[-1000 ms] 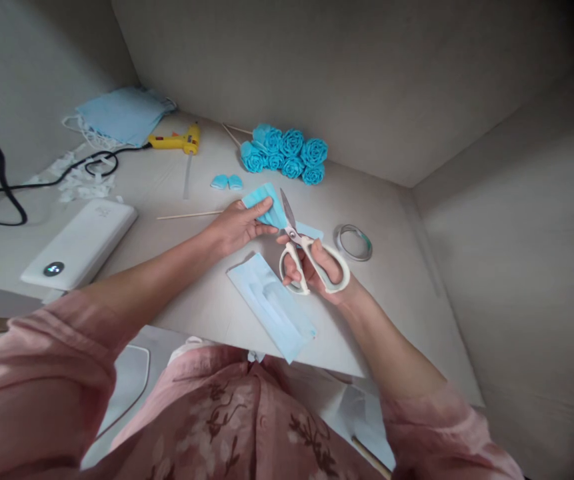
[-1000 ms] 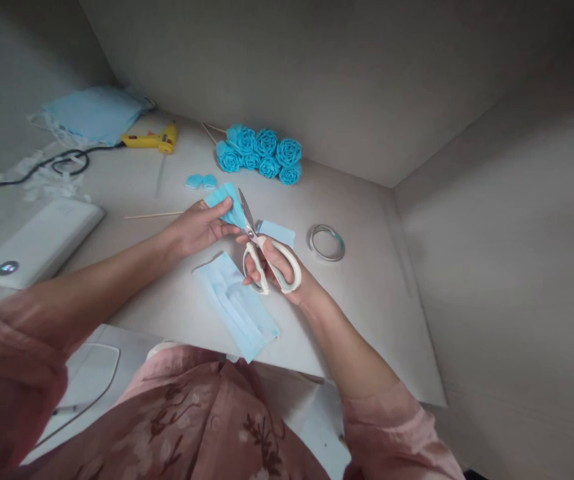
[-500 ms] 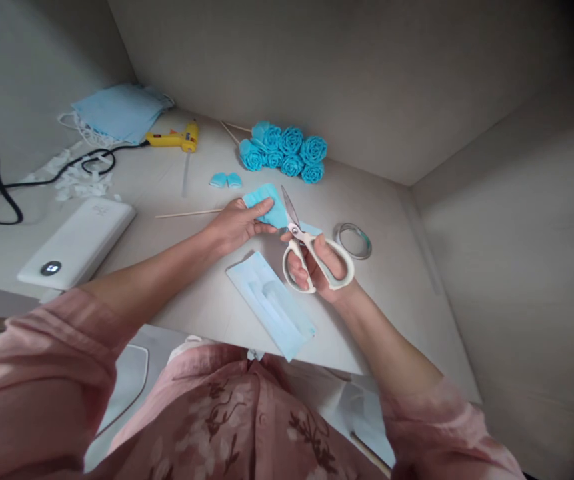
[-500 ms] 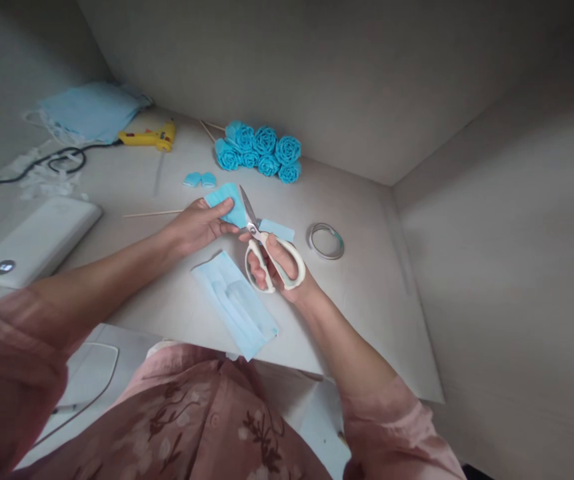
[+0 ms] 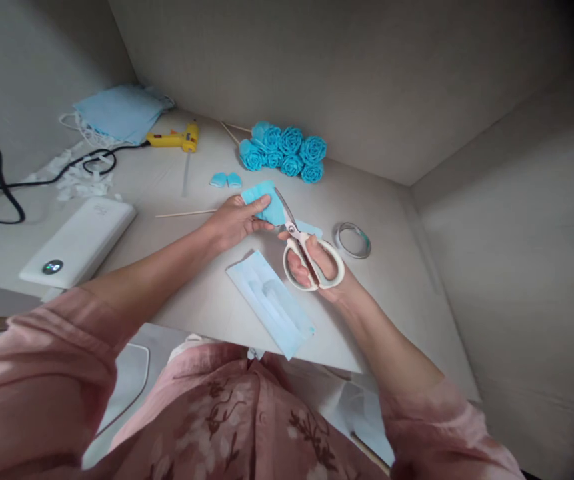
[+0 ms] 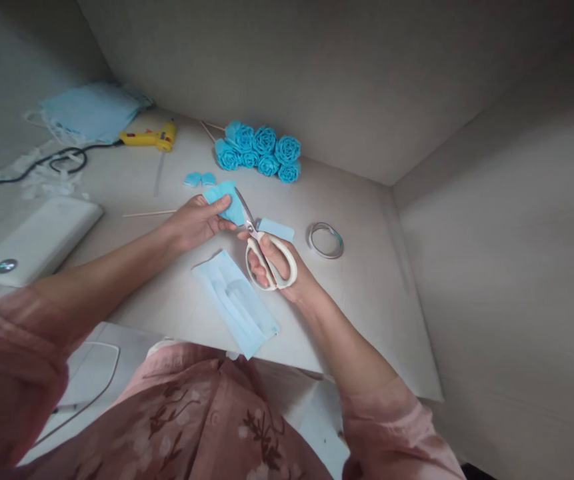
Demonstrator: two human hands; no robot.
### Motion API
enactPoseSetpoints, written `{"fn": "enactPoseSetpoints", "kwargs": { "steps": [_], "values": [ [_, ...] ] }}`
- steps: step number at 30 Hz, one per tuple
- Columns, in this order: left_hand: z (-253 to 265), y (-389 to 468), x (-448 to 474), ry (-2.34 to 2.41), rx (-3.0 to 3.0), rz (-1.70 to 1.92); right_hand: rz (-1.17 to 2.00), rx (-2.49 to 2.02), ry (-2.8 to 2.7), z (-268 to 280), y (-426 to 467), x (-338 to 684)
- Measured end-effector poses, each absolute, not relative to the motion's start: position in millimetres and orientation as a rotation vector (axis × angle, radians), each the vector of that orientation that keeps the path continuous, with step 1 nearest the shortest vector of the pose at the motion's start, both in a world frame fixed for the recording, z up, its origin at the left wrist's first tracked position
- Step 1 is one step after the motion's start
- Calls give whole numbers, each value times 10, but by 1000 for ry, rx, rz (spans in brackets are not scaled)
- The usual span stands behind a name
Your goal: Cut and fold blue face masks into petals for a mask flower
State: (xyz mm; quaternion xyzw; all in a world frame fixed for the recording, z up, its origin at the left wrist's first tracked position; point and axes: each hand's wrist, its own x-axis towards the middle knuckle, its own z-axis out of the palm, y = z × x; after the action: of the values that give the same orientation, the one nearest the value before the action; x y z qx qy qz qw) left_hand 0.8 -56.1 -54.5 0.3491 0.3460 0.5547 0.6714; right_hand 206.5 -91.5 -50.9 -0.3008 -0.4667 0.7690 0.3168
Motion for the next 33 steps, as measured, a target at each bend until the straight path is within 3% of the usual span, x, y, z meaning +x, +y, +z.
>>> {"fn": "enactPoseSetpoints", "kwargs": {
  "steps": [33],
  "values": [
    [-578,-528,-6,782,751,1308,2102,-685,-1309,-479,-918,2057]
  ]
}}
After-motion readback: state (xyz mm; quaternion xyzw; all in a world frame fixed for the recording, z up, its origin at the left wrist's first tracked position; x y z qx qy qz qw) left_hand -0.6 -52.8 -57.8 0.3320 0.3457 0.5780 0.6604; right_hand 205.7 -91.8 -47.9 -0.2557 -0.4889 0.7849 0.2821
